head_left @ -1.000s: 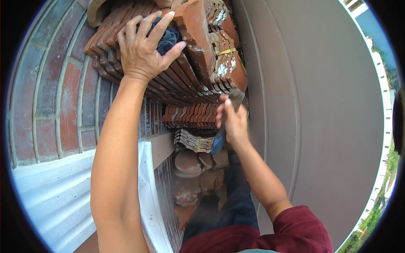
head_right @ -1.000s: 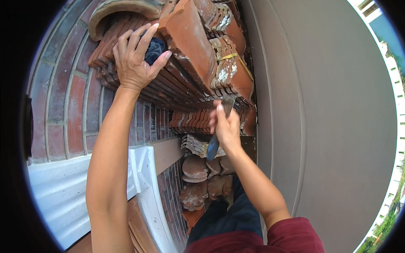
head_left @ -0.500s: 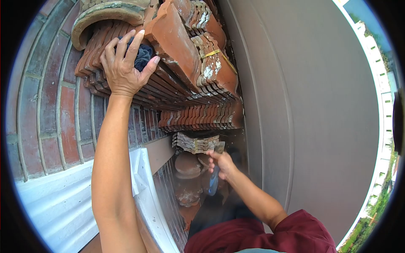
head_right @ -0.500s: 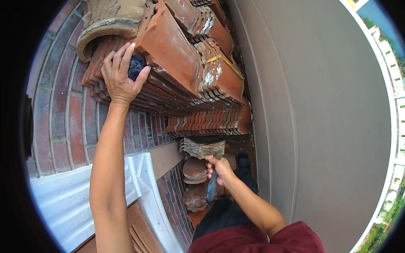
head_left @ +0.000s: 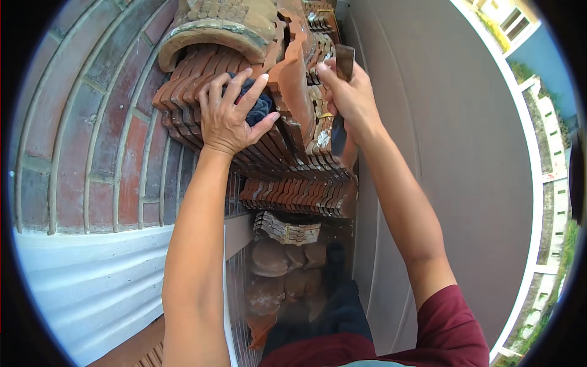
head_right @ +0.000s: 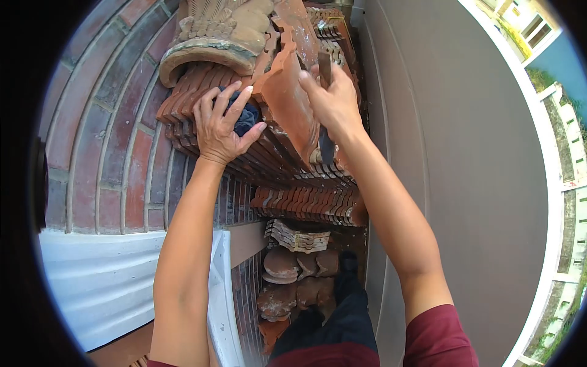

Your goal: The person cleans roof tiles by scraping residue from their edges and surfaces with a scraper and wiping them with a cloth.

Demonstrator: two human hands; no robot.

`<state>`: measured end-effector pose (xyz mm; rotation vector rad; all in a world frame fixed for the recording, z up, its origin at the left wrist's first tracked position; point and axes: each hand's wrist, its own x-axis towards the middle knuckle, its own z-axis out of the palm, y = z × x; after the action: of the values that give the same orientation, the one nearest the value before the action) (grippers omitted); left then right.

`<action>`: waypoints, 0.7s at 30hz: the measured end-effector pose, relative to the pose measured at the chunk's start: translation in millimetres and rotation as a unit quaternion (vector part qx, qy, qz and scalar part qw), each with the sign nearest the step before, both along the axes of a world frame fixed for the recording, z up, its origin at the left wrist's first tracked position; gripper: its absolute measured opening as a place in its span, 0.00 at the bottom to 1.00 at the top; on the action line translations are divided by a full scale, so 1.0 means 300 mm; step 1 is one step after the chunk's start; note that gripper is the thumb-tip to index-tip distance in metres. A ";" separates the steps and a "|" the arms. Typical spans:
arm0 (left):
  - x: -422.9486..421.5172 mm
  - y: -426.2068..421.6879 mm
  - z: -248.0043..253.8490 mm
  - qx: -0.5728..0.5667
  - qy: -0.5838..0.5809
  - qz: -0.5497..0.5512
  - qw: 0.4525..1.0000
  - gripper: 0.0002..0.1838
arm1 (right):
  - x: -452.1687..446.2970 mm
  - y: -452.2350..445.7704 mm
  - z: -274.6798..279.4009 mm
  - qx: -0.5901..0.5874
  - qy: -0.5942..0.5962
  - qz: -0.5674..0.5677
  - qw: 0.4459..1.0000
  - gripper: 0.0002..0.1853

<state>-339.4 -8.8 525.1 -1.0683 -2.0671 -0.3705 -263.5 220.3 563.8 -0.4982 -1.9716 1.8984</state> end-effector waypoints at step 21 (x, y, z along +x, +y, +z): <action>-0.011 0.000 0.001 -0.074 -0.017 -0.028 0.997 0.38 | 0.129 -0.191 -0.345 0.058 0.208 0.021 0.976 0.09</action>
<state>-342.6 -8.9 525.3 -1.2189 -2.1244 -0.2675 -224.7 162.9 460.1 -0.0195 -1.8059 1.7256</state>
